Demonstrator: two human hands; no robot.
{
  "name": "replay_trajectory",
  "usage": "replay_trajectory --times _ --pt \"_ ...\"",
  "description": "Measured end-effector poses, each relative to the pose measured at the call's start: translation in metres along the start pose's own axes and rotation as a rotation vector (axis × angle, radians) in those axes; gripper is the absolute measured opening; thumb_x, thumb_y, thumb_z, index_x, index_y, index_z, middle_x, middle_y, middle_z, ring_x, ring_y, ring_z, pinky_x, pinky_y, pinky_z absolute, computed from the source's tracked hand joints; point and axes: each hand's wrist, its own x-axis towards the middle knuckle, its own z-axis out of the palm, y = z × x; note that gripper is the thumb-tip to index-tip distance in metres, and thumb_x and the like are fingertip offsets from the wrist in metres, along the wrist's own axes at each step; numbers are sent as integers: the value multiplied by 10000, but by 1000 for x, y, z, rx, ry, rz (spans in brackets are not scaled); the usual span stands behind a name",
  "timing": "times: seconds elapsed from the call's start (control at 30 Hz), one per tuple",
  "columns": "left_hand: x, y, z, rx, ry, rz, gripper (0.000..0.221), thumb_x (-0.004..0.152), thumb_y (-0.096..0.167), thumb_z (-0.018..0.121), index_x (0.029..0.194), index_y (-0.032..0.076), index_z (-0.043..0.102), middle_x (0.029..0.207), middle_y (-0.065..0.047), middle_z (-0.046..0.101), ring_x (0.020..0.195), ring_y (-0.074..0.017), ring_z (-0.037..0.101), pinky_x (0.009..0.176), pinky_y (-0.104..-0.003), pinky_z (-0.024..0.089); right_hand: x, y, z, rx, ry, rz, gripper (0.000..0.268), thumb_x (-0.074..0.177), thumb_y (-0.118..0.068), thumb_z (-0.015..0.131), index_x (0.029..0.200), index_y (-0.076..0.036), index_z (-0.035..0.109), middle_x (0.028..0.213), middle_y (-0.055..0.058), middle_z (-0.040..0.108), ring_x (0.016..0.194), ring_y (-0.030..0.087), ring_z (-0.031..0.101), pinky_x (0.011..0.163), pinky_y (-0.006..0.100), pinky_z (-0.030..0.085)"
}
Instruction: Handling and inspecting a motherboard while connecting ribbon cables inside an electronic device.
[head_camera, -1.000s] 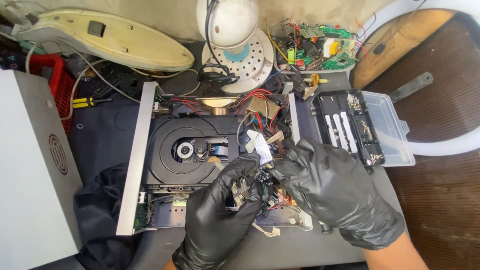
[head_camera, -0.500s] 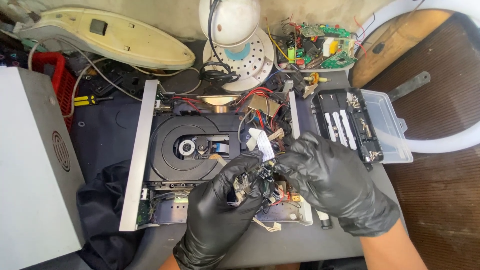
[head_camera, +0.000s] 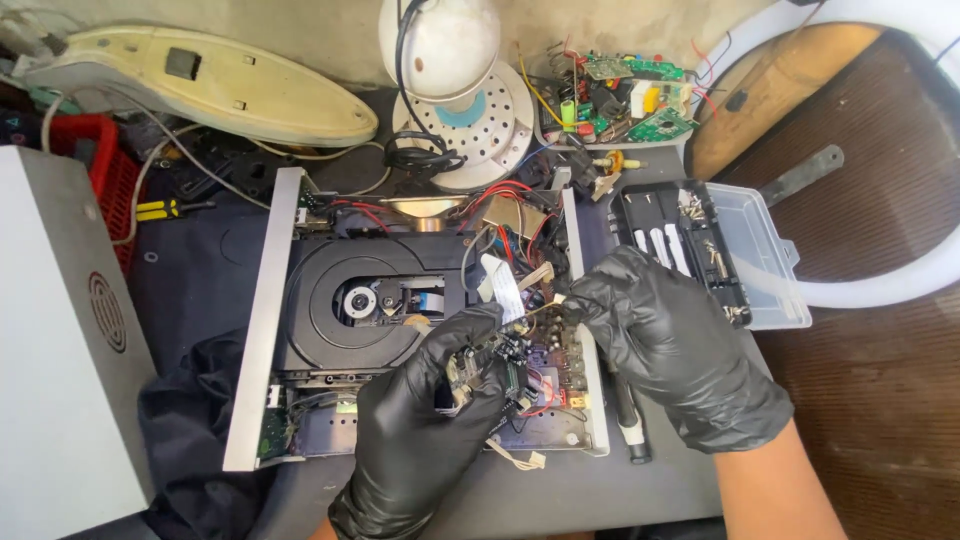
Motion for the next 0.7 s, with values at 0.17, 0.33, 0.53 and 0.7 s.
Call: replay_trajectory --times 0.17,0.33,0.53,0.7 --pt "-1 -2 10 -193 71 -47 349 822 -2 811 1158 10 717 1180 -124 769 1052 -169 764 1012 -278 611 15 -32 -27 169 -105 205 235 950 -278 693 1170 -198 676 1126 -37 715 945 190 771 801 319 582" --pt "-5 -12 17 -544 122 -286 442 746 -141 791 1152 -43 646 1236 -236 727 1170 -288 722 1039 -373 610 6 -40 -25 143 -206 77 328 936 -344 661 1237 -215 684 1264 17 632 1072 236 705 856 366 548" --pt "-4 -24 19 -592 253 -437 450 714 -129 819 1125 -21 671 1178 -191 761 1109 -227 731 1016 -361 616 10 -56 -26 120 -103 18 221 960 -272 655 1162 -205 714 1193 -28 723 1043 215 724 859 362 542" --pt "-1 -16 11 -713 224 -416 413 740 -121 801 1124 -18 690 1210 -212 751 1157 -255 722 1060 -376 592 -13 -51 -6 371 16 193 337 887 -225 740 1214 -146 707 1176 62 785 945 178 835 897 252 622"
